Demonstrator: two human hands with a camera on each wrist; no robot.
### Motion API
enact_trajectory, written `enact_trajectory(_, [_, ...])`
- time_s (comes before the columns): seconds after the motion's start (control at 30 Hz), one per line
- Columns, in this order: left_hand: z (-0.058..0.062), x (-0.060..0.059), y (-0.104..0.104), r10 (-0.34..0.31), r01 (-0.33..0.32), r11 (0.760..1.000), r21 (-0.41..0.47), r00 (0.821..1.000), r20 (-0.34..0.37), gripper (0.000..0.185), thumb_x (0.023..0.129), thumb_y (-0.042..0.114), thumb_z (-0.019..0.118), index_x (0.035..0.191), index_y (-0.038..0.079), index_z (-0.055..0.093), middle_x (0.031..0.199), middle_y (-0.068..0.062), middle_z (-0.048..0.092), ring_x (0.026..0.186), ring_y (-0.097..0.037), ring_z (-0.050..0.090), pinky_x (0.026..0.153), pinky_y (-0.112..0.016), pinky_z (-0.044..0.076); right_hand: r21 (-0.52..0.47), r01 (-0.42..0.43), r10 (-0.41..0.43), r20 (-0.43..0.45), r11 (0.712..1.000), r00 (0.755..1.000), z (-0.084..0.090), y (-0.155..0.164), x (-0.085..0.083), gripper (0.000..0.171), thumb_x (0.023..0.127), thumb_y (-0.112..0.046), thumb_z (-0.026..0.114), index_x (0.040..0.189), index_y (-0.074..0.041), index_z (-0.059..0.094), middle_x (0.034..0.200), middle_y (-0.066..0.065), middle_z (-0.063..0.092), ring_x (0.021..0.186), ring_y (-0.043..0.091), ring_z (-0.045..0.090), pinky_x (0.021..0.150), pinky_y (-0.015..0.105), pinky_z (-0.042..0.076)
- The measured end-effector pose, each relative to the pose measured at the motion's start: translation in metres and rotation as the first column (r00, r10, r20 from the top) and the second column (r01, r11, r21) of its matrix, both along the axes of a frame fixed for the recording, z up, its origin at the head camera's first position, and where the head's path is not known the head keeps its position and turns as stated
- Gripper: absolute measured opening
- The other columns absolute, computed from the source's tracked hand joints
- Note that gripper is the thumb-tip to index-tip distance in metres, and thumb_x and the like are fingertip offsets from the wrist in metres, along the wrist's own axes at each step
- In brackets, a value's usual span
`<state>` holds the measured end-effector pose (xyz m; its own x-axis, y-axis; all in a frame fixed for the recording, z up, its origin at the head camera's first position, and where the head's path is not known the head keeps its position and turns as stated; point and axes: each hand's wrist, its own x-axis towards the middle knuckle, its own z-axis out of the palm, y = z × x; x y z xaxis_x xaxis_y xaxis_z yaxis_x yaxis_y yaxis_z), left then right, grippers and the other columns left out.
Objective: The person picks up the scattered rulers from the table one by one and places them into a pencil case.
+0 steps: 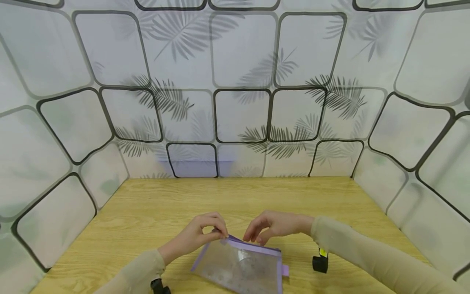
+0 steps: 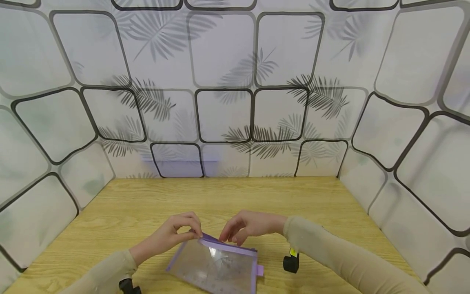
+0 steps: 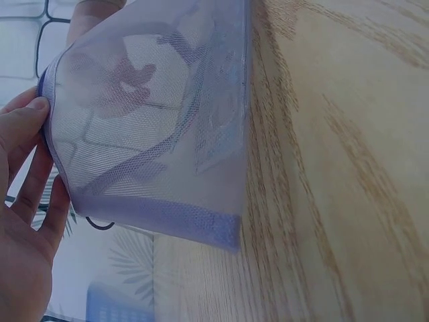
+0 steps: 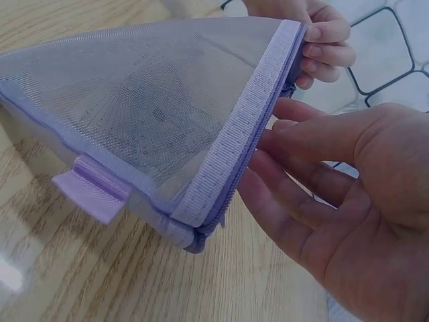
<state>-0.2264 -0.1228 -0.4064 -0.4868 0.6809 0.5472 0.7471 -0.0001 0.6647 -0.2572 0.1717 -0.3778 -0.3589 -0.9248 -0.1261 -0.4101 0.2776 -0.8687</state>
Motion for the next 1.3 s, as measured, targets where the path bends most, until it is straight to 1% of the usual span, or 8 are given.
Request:
enact_trajectory(0.07, [-0.001,0.000,0.000,-0.002,0.002,1.000,0.002,1.000,0.007,0.008,0.095,0.009,0.064,0.098,0.010,0.070,0.097,-0.010,0.066,0.091,-0.017,0.063,0.081,-0.029,0.055,0.006,0.013,-0.013,0.011,1.000,1.000,0.000,0.001,0.001,0.033,0.098,-0.008,0.060,0.130,0.002,0.060,0.133,0.025,0.061,0.118,0.017,0.065,0.092,0.027,0.056])
enact_trajectory(0.27, [-0.002,0.000,-0.001,0.011,-0.011,1.000,-0.007,1.000,0.028,0.007,0.095,0.009,0.064,0.098,0.010,0.071,0.097,-0.010,0.067,0.091,-0.016,0.063,0.081,-0.028,0.055,0.008,0.056,-0.056,0.007,0.998,0.998,0.002,0.003,0.002,0.033,0.098,-0.005,0.059,0.130,0.001,0.060,0.133,0.029,0.059,0.122,0.044,0.058,0.090,0.026,0.056])
enact_trajectory(0.33, [-0.002,0.000,-0.002,0.023,-0.022,1.000,-0.015,0.999,0.037,0.007,0.094,0.011,0.065,0.097,0.010,0.071,0.097,-0.010,0.067,0.092,-0.016,0.064,0.082,-0.028,0.055,0.002,0.070,-0.070,0.004,0.998,0.998,0.002,0.004,0.002,0.033,0.098,-0.004,0.058,0.130,0.002,0.060,0.133,0.030,0.059,0.122,0.048,0.056,0.089,0.026,0.057])
enact_trajectory(0.43, [-0.003,-0.001,-0.002,0.030,-0.029,0.999,-0.023,0.998,0.052,0.007,0.094,0.011,0.065,0.097,0.010,0.071,0.098,-0.009,0.067,0.092,-0.015,0.063,0.082,-0.028,0.055,-0.004,0.098,-0.098,0.012,0.995,0.995,0.001,0.006,0.002,0.032,0.098,-0.005,0.058,0.130,0.002,0.060,0.132,0.031,0.058,0.122,0.048,0.056,0.087,0.027,0.057])
enact_trajectory(0.67, [-0.004,-0.004,-0.005,0.040,-0.037,0.998,-0.050,0.998,0.055,0.008,0.095,0.013,0.065,0.099,0.012,0.072,0.098,-0.008,0.067,0.093,-0.010,0.064,0.081,-0.028,0.056,0.038,0.190,-0.193,0.063,0.981,0.979,0.002,0.010,0.005,0.035,0.103,-0.018,0.053,0.132,0.000,0.059,0.135,0.027,0.058,0.125,0.043,0.055,0.087,0.029,0.058])
enact_trajectory(0.87, [-0.008,-0.007,-0.007,0.056,-0.050,0.996,-0.077,0.996,0.070,0.009,0.095,0.016,0.065,0.099,0.014,0.072,0.098,-0.007,0.068,0.092,-0.006,0.063,0.082,-0.028,0.056,0.017,0.248,-0.249,0.080,0.969,0.965,0.001,0.012,0.009,0.040,0.105,-0.028,0.050,0.130,0.002,0.059,0.133,0.028,0.058,0.124,0.045,0.054,0.088,0.034,0.058])
enact_trajectory(1.13, [-0.011,-0.010,-0.007,0.074,-0.069,0.993,-0.091,0.996,0.049,0.009,0.094,0.018,0.066,0.100,0.016,0.072,0.097,-0.005,0.068,0.091,-0.005,0.063,0.079,-0.027,0.055,-0.026,0.342,-0.341,0.054,0.939,0.939,0.001,0.019,0.013,0.041,0.106,-0.031,0.048,0.126,0.001,0.061,0.127,0.031,0.060,0.119,0.047,0.056,0.089,0.046,0.058])
enact_trajectory(1.3, [-0.013,-0.011,-0.007,0.098,-0.094,0.989,-0.111,0.995,0.029,0.009,0.093,0.018,0.067,0.099,0.015,0.073,0.096,-0.005,0.069,0.088,-0.006,0.063,0.078,-0.026,0.056,-0.036,0.379,-0.375,0.079,0.925,0.924,0.002,0.022,0.016,0.044,0.106,-0.033,0.047,0.127,0.003,0.060,0.125,0.030,0.060,0.118,0.045,0.058,0.090,0.046,0.057])
